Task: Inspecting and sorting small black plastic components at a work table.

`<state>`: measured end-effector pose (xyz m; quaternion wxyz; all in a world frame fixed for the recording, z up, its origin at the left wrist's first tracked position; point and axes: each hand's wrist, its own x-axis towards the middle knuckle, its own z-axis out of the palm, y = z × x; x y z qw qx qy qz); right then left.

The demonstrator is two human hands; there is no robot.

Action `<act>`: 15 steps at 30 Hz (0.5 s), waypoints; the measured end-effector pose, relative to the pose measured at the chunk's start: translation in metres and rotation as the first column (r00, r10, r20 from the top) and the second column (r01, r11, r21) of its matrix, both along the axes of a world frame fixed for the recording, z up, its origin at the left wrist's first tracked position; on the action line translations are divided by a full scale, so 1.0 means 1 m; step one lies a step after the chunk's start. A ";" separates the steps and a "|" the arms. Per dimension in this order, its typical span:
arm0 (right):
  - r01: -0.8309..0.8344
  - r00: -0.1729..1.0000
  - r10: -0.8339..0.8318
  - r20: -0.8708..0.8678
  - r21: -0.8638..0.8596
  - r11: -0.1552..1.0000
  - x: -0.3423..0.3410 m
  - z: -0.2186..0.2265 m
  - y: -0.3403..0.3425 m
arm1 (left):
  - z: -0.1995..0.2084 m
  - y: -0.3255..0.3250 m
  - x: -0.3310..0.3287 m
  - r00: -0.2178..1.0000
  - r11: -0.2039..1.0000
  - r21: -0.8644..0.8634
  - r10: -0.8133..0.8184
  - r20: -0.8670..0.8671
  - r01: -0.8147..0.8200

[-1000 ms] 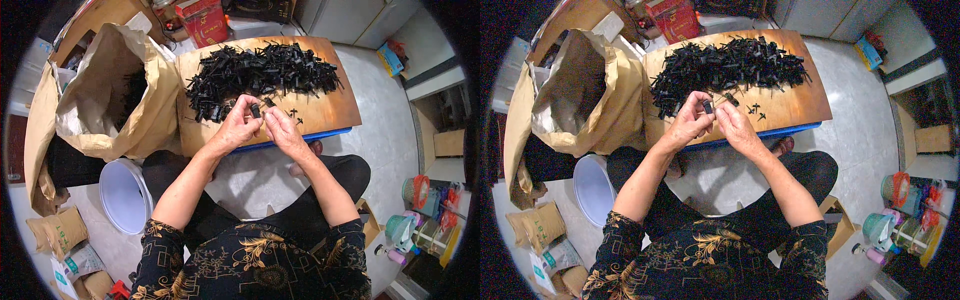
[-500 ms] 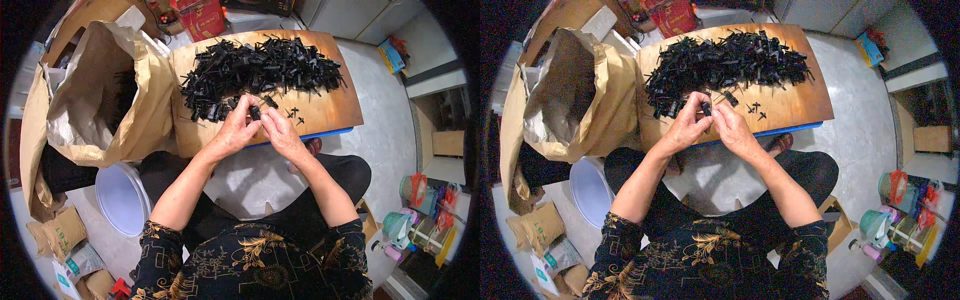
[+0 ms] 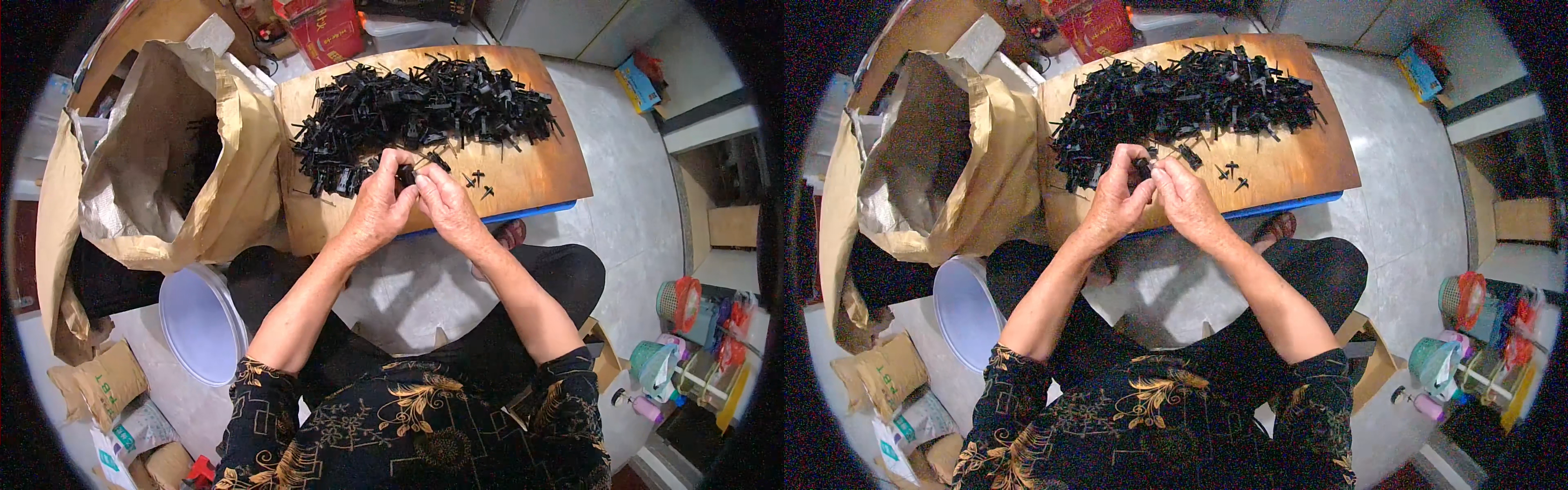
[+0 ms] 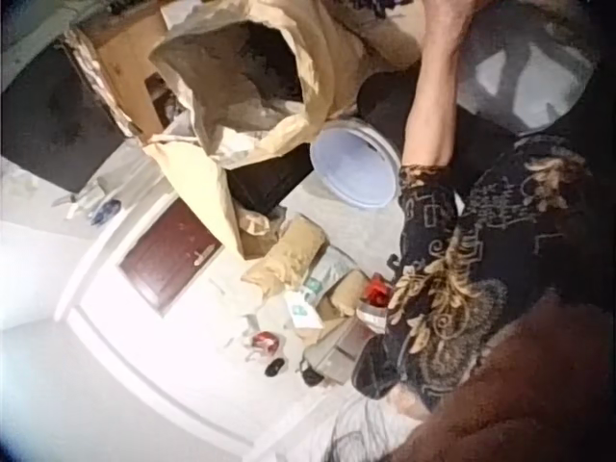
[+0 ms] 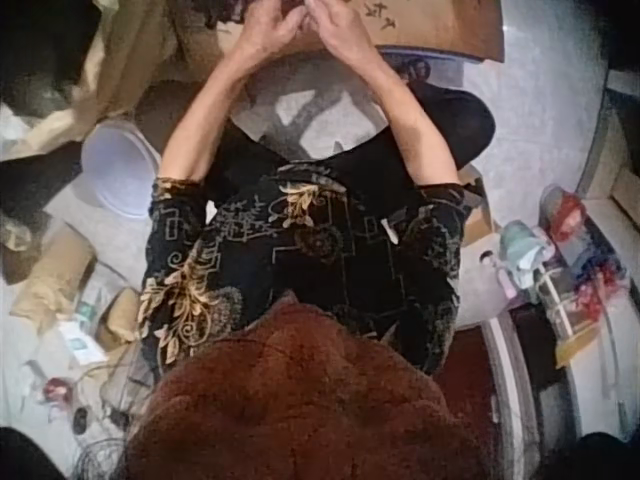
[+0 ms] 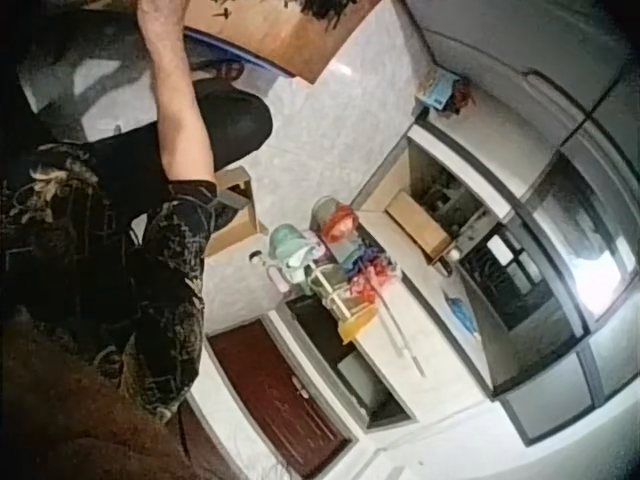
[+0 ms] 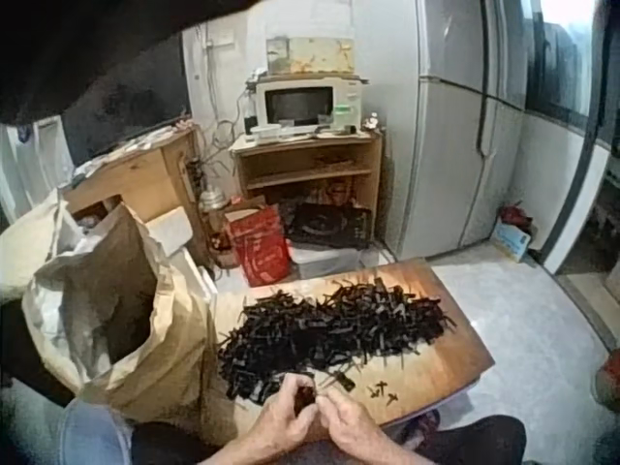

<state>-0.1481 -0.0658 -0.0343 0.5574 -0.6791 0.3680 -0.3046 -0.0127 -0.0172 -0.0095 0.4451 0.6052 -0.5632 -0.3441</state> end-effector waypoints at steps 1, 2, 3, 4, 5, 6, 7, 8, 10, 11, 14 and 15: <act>-0.035 0.997 0.033 0.075 0.022 0.999 0.000 0.001 0.000 | -0.002 -0.001 0.001 1.000 1.000 -0.005 -0.001 0.005 0.001; -0.072 0.987 0.065 0.150 0.040 0.997 -0.001 0.002 0.000 | -0.006 -0.002 0.002 0.995 0.999 -0.037 0.001 -0.100 -0.005; -0.071 0.986 0.065 0.155 0.035 0.997 0.000 0.004 0.001 | -0.008 -0.003 0.003 0.979 0.998 -0.069 -0.001 -0.205 -0.014; -0.044 0.986 0.034 0.166 0.060 0.997 -0.001 0.007 0.001 | 0.005 -0.002 0.000 0.877 0.999 0.023 0.042 -0.478 -0.035; -0.018 0.984 0.003 0.176 0.085 0.996 -0.002 0.011 0.002 | 0.008 -0.004 0.008 0.809 0.993 0.117 0.070 -0.583 -0.001; -0.080 0.980 0.023 0.198 0.286 0.955 -0.008 0.017 0.005 | 0.012 -0.004 0.011 0.691 0.995 0.095 0.040 -0.722 0.042; -0.078 0.980 0.022 0.200 0.281 0.957 -0.010 0.018 0.006 | 0.014 -0.004 0.013 0.549 0.995 0.064 0.009 -0.836 0.082; -0.095 0.968 0.021 0.250 0.290 0.952 -0.011 0.019 0.006 | 0.014 -0.003 0.013 0.470 0.994 0.069 0.019 -0.882 0.088; -0.117 0.949 0.015 0.314 0.308 0.944 -0.016 0.017 0.003 | 0.016 -0.002 0.010 0.444 0.991 0.093 0.038 -0.895 0.101; -0.116 0.949 0.015 0.316 0.305 0.945 -0.018 0.016 0.001 | 0.016 -0.002 0.008 0.417 0.986 0.121 0.064 -0.907 0.113; -0.121 0.938 0.003 0.346 0.321 0.939 -0.021 0.018 -0.002 | 0.015 0.000 0.007 0.482 0.978 0.149 0.060 -0.874 0.147; -0.120 0.938 0.001 0.347 0.321 0.939 -0.022 0.021 -0.002 | 0.016 0.000 0.006 0.513 0.970 0.160 0.044 -0.857 0.184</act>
